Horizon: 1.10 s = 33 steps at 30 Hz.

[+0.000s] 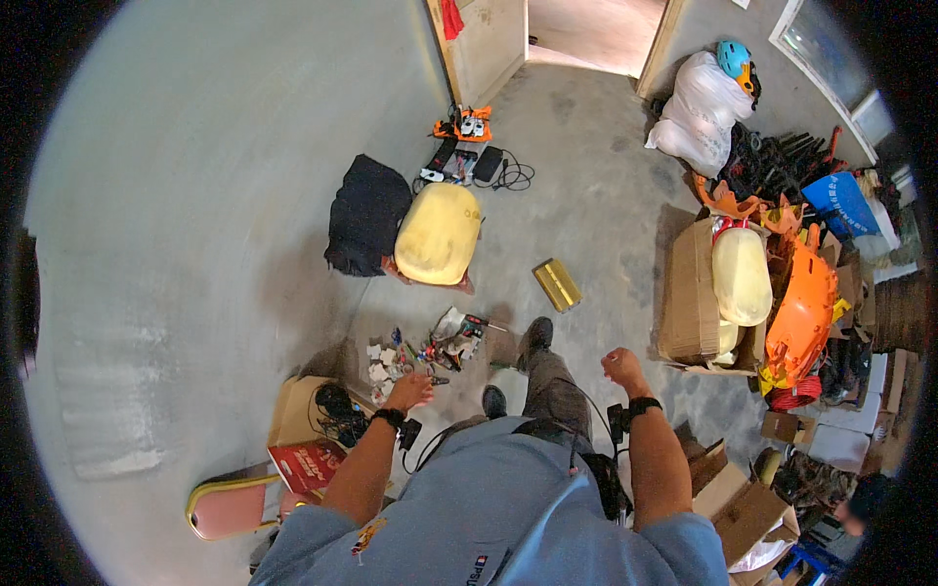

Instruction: Connecting wires and electrical connectors to a small component or sensor.

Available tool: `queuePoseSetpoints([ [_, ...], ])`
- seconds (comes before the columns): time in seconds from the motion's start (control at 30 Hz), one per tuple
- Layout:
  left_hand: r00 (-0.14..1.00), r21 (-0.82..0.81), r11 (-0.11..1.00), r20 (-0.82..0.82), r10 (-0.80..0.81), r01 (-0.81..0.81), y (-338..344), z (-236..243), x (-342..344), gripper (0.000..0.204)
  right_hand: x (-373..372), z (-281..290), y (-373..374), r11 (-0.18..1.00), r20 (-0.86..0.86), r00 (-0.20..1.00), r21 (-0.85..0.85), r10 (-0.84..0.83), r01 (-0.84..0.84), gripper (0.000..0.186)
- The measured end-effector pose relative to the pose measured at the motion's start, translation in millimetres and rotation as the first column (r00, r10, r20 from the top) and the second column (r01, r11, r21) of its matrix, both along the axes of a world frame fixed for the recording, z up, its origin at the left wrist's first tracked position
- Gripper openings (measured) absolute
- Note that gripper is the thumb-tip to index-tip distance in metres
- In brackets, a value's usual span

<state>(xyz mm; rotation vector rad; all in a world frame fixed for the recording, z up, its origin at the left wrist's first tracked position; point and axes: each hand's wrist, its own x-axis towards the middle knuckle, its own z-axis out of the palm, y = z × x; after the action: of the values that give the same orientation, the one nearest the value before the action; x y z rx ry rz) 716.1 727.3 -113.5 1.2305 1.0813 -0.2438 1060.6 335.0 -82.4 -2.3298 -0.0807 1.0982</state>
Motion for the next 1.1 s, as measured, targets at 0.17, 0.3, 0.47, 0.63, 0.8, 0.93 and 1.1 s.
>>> queuePoseSetpoints([
  [0.17, 0.924, -0.100, 0.964, -0.324, 0.202, -0.245, 37.0, -37.5, -40.0, 0.020, 88.9, -23.2, 28.6, 0.999, -0.075, 0.997, -0.036, 0.002, -0.004, 0.018],
  [0.3, 0.806, -0.058, 0.942, -0.536, 0.249, -0.330, 58.0, -25.7, 15.9, 0.029, 167.7, -40.8, 33.8, 0.999, -0.045, 0.999, -0.035, -0.030, 0.029, 0.018],
  [0.47, 0.941, 0.197, 0.933, -0.221, -0.256, 0.300, 112.3, -9.3, 151.4, 0.020, 258.9, -26.8, 57.9, 0.990, 0.000, 0.993, 0.068, -0.122, 0.122, 0.018],
  [0.63, 0.976, 0.056, 0.980, -0.113, -0.184, 0.191, 122.6, 84.6, 363.3, 0.028, 295.8, -25.8, 70.2, 0.917, -0.076, 0.931, 0.164, -0.357, 0.365, 0.019],
  [0.8, 0.829, -0.023, 0.830, -0.041, -0.558, 0.558, 131.0, 103.2, 546.8, 0.029, 279.5, -73.7, -9.7, 0.722, -0.167, 0.740, 0.161, -0.652, 0.673, 0.017],
  [0.93, 0.621, -0.109, 0.642, -0.174, -0.764, 0.759, 145.1, 76.4, 648.1, 0.029, 219.6, -70.4, -13.4, 0.342, -0.211, 0.348, 0.065, -0.913, 0.937, 0.018],
  [1.1, 0.365, -0.242, 0.410, -0.208, -0.907, 0.880, 169.7, 25.8, 755.0, 0.026, 124.1, -33.4, 30.4, -0.144, -0.170, -0.156, -0.077, -0.973, 0.986, 0.020],
])
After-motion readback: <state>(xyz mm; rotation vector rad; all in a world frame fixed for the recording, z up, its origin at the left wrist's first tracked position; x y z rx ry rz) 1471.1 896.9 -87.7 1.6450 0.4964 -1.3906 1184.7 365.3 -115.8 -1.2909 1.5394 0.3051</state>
